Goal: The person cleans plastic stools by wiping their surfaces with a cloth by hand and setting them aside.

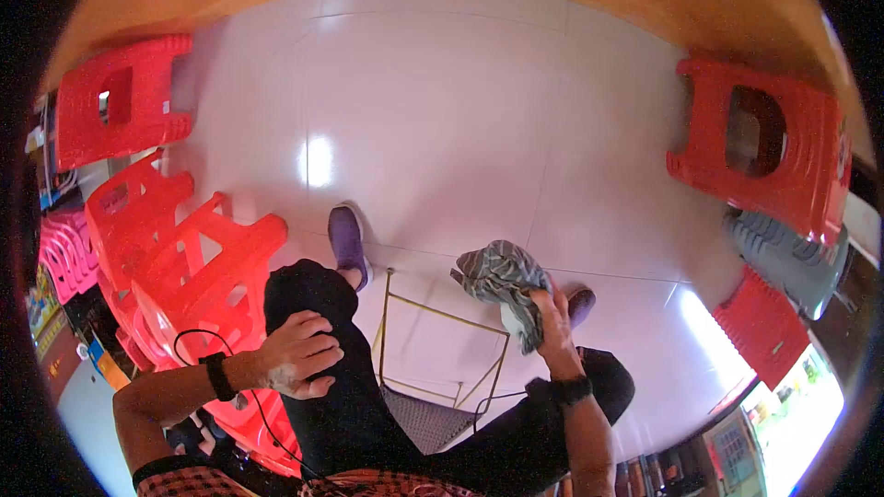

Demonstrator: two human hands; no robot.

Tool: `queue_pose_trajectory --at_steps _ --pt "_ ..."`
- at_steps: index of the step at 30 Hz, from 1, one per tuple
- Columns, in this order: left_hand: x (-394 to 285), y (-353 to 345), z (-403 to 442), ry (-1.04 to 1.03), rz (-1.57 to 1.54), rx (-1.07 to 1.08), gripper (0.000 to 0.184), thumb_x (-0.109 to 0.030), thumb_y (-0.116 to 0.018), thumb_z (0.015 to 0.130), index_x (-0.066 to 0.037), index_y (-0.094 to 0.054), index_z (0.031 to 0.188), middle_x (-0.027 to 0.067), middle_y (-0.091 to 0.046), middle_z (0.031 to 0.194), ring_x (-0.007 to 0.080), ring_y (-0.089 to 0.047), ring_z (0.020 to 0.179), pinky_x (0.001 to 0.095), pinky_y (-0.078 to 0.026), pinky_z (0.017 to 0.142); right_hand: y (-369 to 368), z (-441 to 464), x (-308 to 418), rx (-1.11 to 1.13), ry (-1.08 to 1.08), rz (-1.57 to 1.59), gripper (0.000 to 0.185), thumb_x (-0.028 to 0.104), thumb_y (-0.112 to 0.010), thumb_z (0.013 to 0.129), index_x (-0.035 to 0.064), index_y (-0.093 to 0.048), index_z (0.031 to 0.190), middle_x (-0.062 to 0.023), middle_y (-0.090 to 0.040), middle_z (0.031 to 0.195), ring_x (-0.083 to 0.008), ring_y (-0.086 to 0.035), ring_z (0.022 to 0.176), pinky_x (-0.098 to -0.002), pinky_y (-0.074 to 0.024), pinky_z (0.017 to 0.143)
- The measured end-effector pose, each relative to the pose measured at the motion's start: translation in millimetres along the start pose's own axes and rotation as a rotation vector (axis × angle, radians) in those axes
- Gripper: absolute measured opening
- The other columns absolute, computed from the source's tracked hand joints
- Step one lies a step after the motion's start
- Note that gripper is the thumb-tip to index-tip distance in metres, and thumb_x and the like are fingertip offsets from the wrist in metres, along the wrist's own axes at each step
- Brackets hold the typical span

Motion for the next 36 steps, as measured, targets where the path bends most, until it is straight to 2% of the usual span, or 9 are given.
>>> queue_pose_trajectory --at_steps 2,4,6,12,14,17,20,34,36 --pt "-7 0 -2 0.022 -0.037 -0.021 0.031 -0.026 -0.066 0.07 -0.004 -0.058 0.09 0.0088 -0.052 0.084 0.0285 -0.051 0.093 0.0438 -0.041 0.088 -26 5 -4 0.091 -0.554 0.906 0.022 0.017 -0.059 0.087 0.0062 -0.058 0.106 -0.0056 -0.064 0.091 -0.0144 -0.063 0.075 -0.0275 -0.0514 0.063" --pt "1 4 -25 0.052 -0.106 -0.086 0.03 -0.026 -0.066 0.07 -0.003 -0.058 0.089 0.0088 -0.051 0.083 0.0289 -0.05 0.093 0.0441 -0.04 0.089 -63 3 11 0.085 -0.679 0.961 0.023 0.018 -0.063 0.085 0.0075 -0.056 0.105 -0.0054 -0.063 0.085 -0.0152 -0.061 0.064 -0.029 -0.0518 0.051" --pt "2 0 -35 0.083 -0.13 -0.129 0.028 -0.026 -0.066 0.072 -0.003 -0.057 0.086 0.0088 -0.052 0.082 0.028 -0.05 0.091 0.0432 -0.04 0.088 -97 7 40 0.227 -0.599 1.052 0.033 0.017 -0.06 0.085 0.0058 -0.056 0.115 -0.0096 -0.065 0.095 -0.0201 -0.066 0.075 -0.0334 -0.0576 0.063" --pt "2 -16 -57 0.156 -0.24 -0.147 0.026 -0.027 -0.064 0.074 -0.004 -0.056 0.084 0.0096 -0.052 0.078 0.0281 -0.051 0.088 0.0423 -0.039 0.085 -162 25 216 0.483 -0.492 0.63 0.035 0.011 -0.055 0.083 0.0028 -0.052 0.117 -0.0049 -0.061 0.094 -0.0128 -0.059 0.076 -0.0266 -0.0514 0.067" --pt "7 -15 -66 0.161 -0.241 -0.246 0.025 -0.028 -0.063 0.076 -0.004 -0.056 0.077 0.0109 -0.055 0.074 0.0284 -0.054 0.086 0.041 -0.04 0.083 -177 29 278 0.547 -0.253 0.55 0.036 0.017 -0.061 0.082 0.0034 -0.053 0.115 -0.0026 -0.059 0.088 -0.009 -0.054 0.075 -0.0254 -0.0473 0.063" --pt "12 -18 -74 0.171 -0.232 -0.317 0.028 -0.031 -0.062 0.077 -0.003 -0.058 0.077 0.0129 -0.057 0.076 0.029 -0.056 0.086 0.0401 -0.041 0.083 -182 21 357 0.594 -0.188 0.417 0.04 0.019 -0.062 0.082 0.0026 -0.053 0.117 -0.0029 -0.059 0.092 -0.0094 -0.052 0.083 -0.0258 -0.046 0.073" --pt "19 -24 -69 0.233 -0.207 -0.172 0.036 -0.038 -0.054 0.081 -0.002 -0.062 0.081 0.013 -0.061 0.082 0.0279 -0.056 0.087 0.0408 -0.041 0.085 -170 9 413 0.618 -0.158 0.332 0.042 0.019 -0.062 0.081 0.0016 -0.053 0.118 -0.0049 -0.06 0.097 -0.0113 -0.054 0.086 -0.027 -0.0465 0.077" --pt "57 -12 -96 0.546 -0.219 -0.233 0.029 -0.026 -0.052 0.079 -0.003 -0.059 0.095 0.0155 -0.062 0.089 0.0324 -0.057 0.095 0.0461 -0.041 0.086 -176 0 496 0.728 -0.284 0.465 0.041 0.019 -0.062 0.087 0.0027 -0.051 0.123 -0.0034 -0.059 0.105 -0.0107 -0.056 0.093 -0.0259 -0.0461 0.082" --pt "63 3 -114 0.747 -0.283 -0.418 0.028 -0.025 -0.052 0.079 -0.004 -0.059 0.096 0.0159 -0.062 0.09 0.0345 -0.056 0.099 0.0503 -0.043 0.085 -173 1 504 0.762 -0.335 0.518 0.041 0.018 -0.06 0.088 0.003 -0.05 0.124 -0.0043 -0.059 0.107 -0.0119 -0.056 0.096 -0.0265 -0.0463 0.084"
Point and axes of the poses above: each hand's wrist, its own z-axis towards the middle knuckle, its own y-axis out of the back of the hand, x = y × z, the point moved 6 cm from there along z, towards the middle knuckle
